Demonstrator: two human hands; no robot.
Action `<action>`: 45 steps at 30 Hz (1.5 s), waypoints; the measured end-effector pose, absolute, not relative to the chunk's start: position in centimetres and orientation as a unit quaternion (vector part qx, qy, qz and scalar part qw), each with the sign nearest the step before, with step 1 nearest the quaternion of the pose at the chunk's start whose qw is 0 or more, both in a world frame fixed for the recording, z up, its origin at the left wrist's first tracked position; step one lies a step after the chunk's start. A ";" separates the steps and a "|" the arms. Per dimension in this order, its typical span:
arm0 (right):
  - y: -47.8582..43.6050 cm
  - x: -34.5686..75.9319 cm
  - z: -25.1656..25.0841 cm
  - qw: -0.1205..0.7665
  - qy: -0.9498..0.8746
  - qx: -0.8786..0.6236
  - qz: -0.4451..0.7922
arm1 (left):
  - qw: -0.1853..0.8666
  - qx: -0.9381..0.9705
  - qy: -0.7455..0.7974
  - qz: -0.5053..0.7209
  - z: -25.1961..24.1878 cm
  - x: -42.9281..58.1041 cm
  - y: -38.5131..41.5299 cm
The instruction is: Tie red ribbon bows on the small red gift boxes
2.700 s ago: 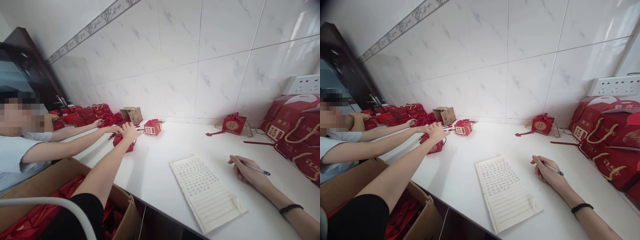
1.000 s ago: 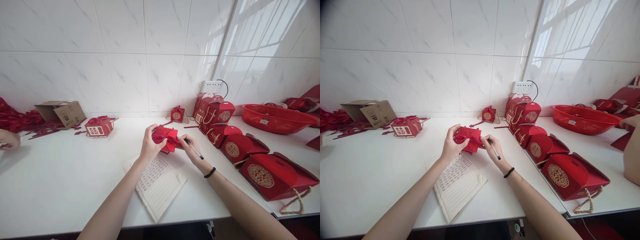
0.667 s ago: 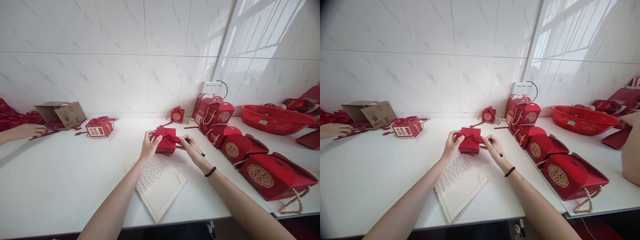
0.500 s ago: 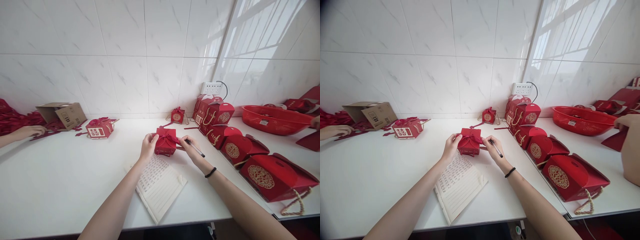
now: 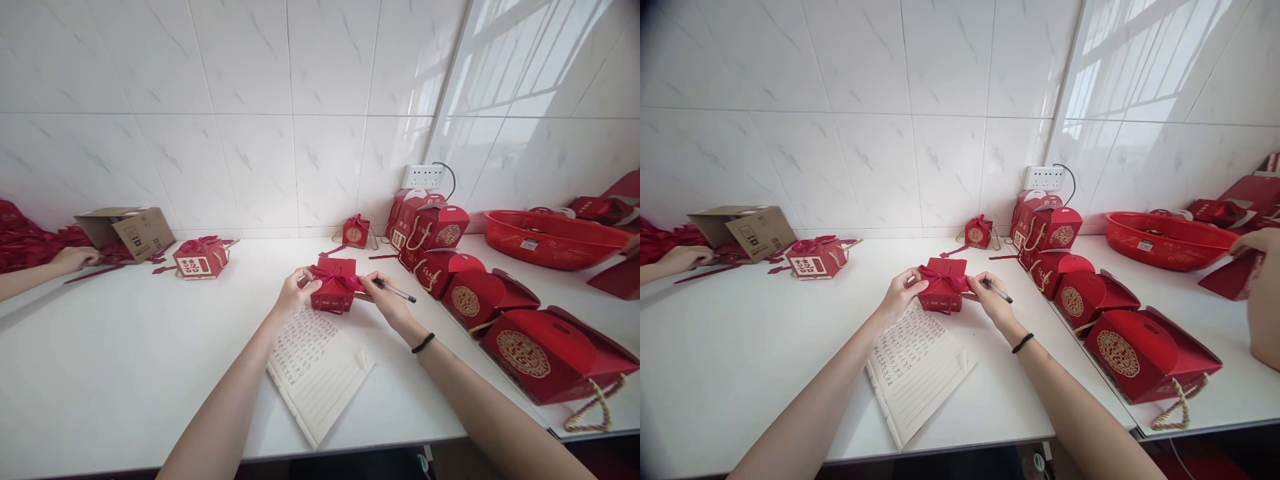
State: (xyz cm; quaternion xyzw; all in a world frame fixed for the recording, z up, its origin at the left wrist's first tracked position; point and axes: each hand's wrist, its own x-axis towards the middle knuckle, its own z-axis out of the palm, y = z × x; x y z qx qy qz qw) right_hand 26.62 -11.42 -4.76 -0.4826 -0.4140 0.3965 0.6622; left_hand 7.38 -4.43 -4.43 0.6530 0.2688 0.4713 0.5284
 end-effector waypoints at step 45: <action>-11.8 25.8 -4.6 0.604 -0.513 -0.478 0.379 | 0.153 0.839 0.268 0.447 -2.4 7.5 -6.2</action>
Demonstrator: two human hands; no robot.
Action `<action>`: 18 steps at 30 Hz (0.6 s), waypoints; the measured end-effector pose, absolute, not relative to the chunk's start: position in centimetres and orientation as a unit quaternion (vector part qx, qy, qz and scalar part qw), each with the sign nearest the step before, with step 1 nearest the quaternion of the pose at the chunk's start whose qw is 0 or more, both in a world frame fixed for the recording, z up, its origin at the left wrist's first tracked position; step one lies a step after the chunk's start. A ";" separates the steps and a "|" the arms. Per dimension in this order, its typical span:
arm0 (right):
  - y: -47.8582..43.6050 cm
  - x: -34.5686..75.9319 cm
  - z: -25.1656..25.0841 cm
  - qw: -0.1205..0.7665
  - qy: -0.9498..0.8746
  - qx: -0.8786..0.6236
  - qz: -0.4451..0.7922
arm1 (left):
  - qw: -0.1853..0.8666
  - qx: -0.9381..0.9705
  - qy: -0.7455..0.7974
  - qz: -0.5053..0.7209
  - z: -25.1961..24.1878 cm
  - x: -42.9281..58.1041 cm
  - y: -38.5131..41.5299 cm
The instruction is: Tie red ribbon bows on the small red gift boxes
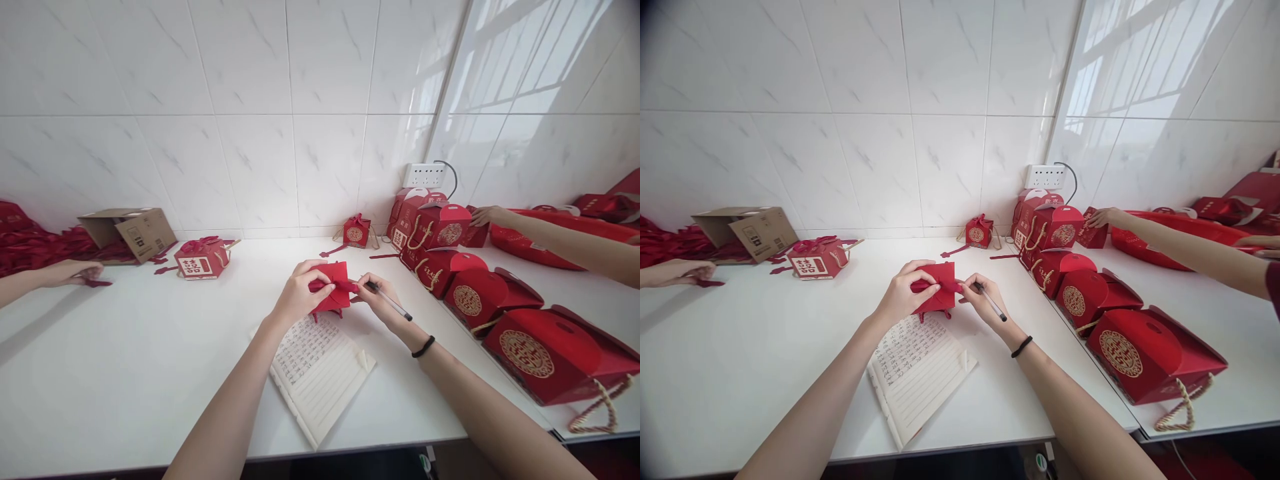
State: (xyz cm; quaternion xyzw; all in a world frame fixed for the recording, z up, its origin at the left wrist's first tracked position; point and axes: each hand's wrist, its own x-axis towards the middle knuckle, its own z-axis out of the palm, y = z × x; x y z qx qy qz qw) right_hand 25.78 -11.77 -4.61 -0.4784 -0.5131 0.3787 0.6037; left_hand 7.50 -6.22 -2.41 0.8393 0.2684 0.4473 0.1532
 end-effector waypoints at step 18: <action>-11.9 26.5 -4.3 0.503 -0.567 -0.519 0.395 | 0.169 0.796 0.329 0.478 -2.4 8.2 -6.1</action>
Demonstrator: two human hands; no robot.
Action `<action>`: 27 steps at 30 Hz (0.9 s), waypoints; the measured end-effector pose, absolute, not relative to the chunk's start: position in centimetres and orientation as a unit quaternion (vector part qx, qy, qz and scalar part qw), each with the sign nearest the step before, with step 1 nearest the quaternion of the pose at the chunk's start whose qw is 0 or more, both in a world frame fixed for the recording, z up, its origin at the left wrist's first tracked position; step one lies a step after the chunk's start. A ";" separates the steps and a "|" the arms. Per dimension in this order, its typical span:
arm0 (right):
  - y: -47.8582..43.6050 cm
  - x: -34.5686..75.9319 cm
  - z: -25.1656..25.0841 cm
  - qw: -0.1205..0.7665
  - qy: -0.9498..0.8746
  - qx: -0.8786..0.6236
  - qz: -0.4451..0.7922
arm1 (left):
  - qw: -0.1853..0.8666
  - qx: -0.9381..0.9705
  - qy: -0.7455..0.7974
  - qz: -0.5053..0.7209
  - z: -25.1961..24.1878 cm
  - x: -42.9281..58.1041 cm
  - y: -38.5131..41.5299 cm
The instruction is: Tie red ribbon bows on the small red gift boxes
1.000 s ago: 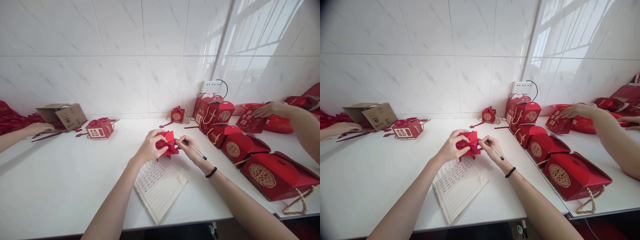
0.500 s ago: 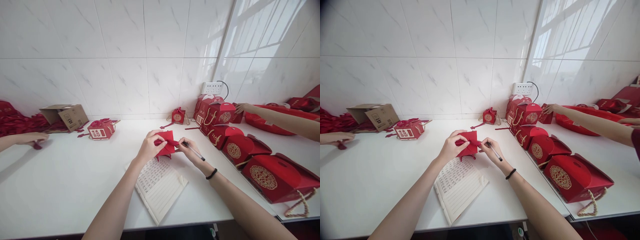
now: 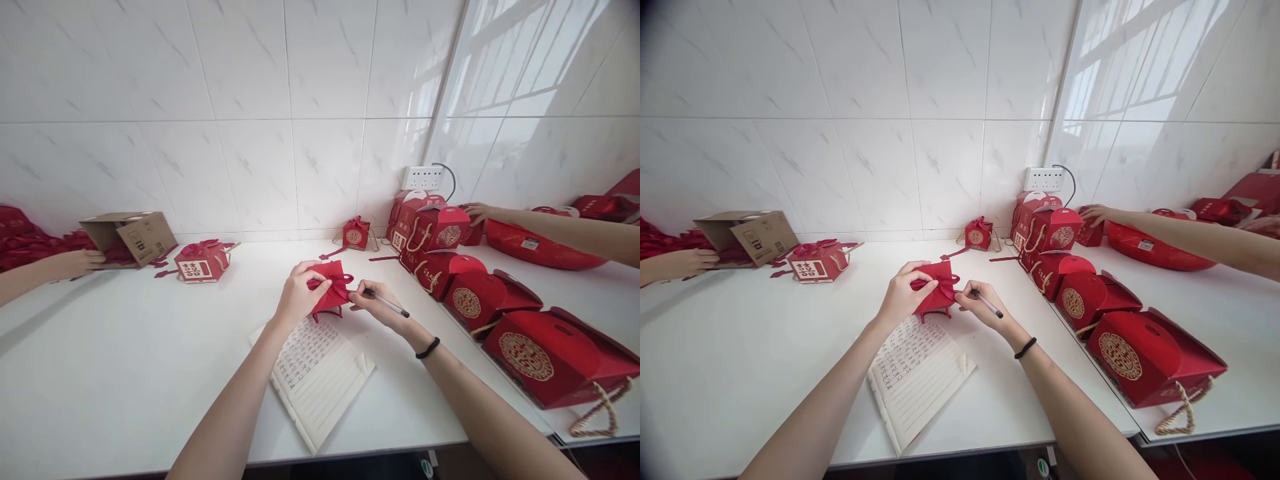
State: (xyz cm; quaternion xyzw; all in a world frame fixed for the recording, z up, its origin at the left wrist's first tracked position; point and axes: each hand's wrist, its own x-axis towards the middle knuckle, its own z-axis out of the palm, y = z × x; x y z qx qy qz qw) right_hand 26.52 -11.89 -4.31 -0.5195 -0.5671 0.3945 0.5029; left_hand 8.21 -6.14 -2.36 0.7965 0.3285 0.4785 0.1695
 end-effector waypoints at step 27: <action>-13.0 27.8 -2.4 0.380 -0.665 -0.527 0.369 | 0.170 0.812 0.323 0.455 -2.1 8.3 -6.1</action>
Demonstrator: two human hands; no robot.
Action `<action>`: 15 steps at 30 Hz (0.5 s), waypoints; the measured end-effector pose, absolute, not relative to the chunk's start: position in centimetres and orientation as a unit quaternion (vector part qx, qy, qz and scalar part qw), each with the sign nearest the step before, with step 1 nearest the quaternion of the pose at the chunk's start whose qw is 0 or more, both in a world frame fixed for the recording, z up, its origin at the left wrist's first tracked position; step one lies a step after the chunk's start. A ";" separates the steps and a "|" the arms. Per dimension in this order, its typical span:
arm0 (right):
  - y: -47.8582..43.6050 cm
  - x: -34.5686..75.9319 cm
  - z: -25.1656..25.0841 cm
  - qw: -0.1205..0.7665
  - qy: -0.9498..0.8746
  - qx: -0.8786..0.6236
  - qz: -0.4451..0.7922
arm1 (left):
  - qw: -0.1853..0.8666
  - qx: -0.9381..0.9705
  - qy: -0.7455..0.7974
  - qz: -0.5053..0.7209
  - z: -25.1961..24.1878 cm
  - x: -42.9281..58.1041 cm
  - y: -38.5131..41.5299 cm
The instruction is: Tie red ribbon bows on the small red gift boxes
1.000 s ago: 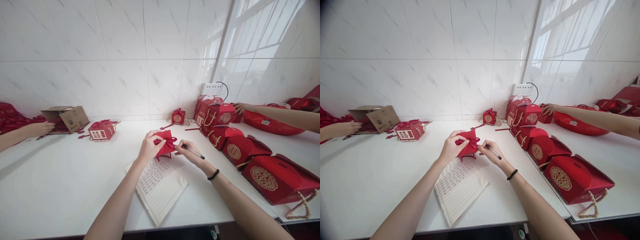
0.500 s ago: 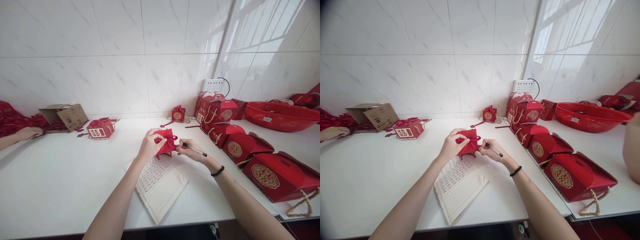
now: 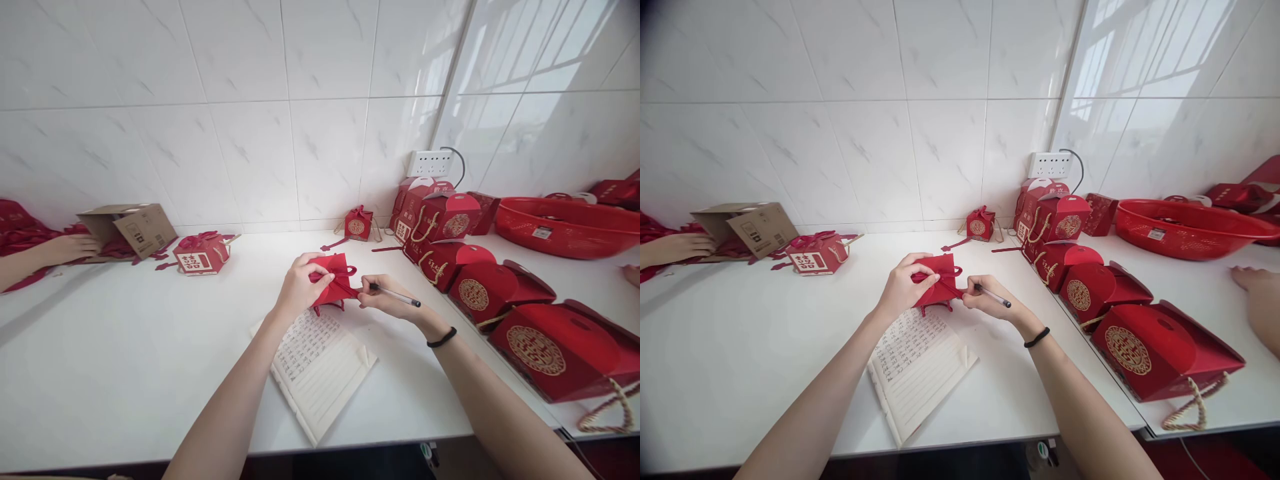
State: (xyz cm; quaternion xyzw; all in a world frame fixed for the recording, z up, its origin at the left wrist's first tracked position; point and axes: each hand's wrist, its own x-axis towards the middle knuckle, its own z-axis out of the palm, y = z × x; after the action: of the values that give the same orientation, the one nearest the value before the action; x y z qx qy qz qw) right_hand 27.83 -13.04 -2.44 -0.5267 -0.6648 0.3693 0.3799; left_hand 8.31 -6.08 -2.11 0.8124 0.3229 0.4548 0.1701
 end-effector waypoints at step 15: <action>-13.7 28.7 -1.6 0.374 -0.674 -0.538 0.342 | 0.205 0.799 0.326 0.461 -2.0 7.4 -5.7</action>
State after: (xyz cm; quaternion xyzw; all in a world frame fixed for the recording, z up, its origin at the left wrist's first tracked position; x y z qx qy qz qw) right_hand 28.74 -13.71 -1.65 -0.5376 -0.6738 0.3418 0.3743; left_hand 7.43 -5.71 -2.01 0.7991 0.3264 0.4612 0.2055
